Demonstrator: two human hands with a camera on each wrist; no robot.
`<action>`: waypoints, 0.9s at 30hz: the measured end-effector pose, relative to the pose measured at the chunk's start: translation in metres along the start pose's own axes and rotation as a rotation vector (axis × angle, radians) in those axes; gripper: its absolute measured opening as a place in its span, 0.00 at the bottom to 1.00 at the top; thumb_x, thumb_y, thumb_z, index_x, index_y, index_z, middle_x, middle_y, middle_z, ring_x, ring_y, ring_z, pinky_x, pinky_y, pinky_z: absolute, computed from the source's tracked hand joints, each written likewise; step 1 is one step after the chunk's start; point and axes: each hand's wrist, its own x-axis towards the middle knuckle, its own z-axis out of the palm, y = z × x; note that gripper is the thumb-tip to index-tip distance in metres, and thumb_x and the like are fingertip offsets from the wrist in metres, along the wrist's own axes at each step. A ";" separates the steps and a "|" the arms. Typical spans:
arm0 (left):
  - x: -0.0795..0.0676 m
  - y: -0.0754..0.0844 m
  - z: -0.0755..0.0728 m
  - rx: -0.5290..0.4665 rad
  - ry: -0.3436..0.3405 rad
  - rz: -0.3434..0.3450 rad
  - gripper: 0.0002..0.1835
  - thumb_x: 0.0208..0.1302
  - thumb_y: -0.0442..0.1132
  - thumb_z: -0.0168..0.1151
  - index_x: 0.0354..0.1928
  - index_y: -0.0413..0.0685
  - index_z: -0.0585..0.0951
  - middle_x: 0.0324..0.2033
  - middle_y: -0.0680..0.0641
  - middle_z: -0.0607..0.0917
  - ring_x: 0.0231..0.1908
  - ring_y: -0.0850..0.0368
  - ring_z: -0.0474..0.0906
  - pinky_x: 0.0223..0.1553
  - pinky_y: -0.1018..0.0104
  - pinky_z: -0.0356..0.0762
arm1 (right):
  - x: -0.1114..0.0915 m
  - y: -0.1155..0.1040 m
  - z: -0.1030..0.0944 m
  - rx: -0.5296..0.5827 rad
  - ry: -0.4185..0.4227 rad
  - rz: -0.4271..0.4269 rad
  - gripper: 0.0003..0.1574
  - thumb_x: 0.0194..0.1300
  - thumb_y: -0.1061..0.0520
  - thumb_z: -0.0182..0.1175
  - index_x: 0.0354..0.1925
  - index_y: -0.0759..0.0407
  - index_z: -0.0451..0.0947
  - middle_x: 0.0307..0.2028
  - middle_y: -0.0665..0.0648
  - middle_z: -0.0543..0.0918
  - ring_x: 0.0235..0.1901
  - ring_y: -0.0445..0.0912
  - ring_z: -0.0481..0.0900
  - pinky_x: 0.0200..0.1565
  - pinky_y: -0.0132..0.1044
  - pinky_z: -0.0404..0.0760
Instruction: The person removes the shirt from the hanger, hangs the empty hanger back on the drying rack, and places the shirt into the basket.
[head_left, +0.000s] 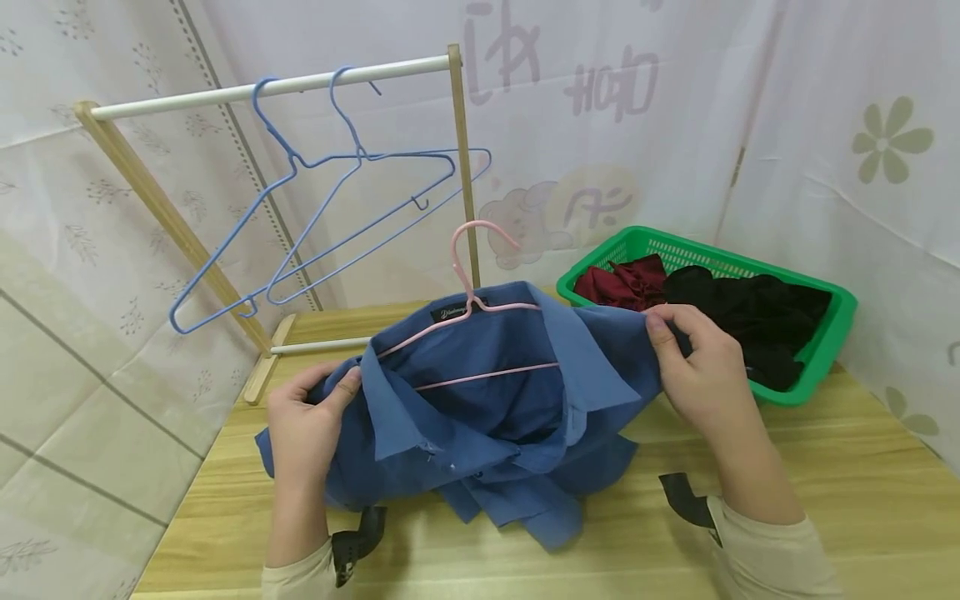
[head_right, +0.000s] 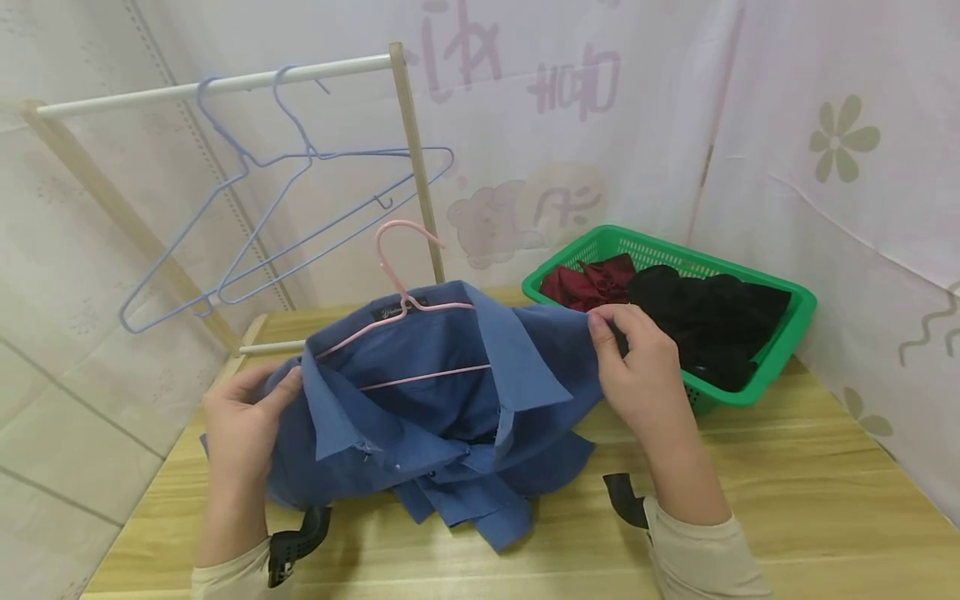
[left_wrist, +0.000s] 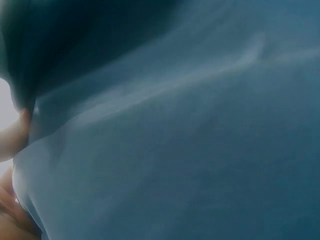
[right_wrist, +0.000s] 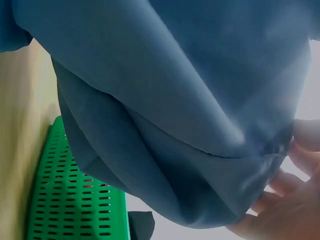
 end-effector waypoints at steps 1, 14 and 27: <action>0.000 0.000 0.000 0.000 0.001 0.003 0.06 0.66 0.33 0.75 0.42 0.38 0.92 0.31 0.71 0.87 0.38 0.70 0.84 0.41 0.78 0.81 | 0.000 0.000 0.000 0.001 0.001 0.007 0.17 0.82 0.52 0.57 0.55 0.61 0.84 0.55 0.65 0.87 0.54 0.37 0.79 0.60 0.28 0.72; -0.003 -0.003 0.008 0.036 -0.031 0.015 0.04 0.64 0.33 0.75 0.40 0.42 0.93 0.37 0.47 0.93 0.39 0.67 0.85 0.42 0.75 0.83 | -0.001 -0.015 0.016 0.044 0.057 -0.078 0.09 0.75 0.60 0.65 0.47 0.63 0.89 0.41 0.66 0.92 0.39 0.15 0.70 0.45 0.15 0.69; -0.006 -0.003 0.009 0.017 -0.012 -0.014 0.06 0.66 0.32 0.74 0.43 0.41 0.93 0.42 0.44 0.93 0.41 0.70 0.84 0.45 0.77 0.82 | 0.002 -0.046 0.032 0.096 0.127 -0.100 0.09 0.75 0.60 0.66 0.44 0.64 0.91 0.39 0.66 0.93 0.29 0.23 0.72 0.39 0.24 0.70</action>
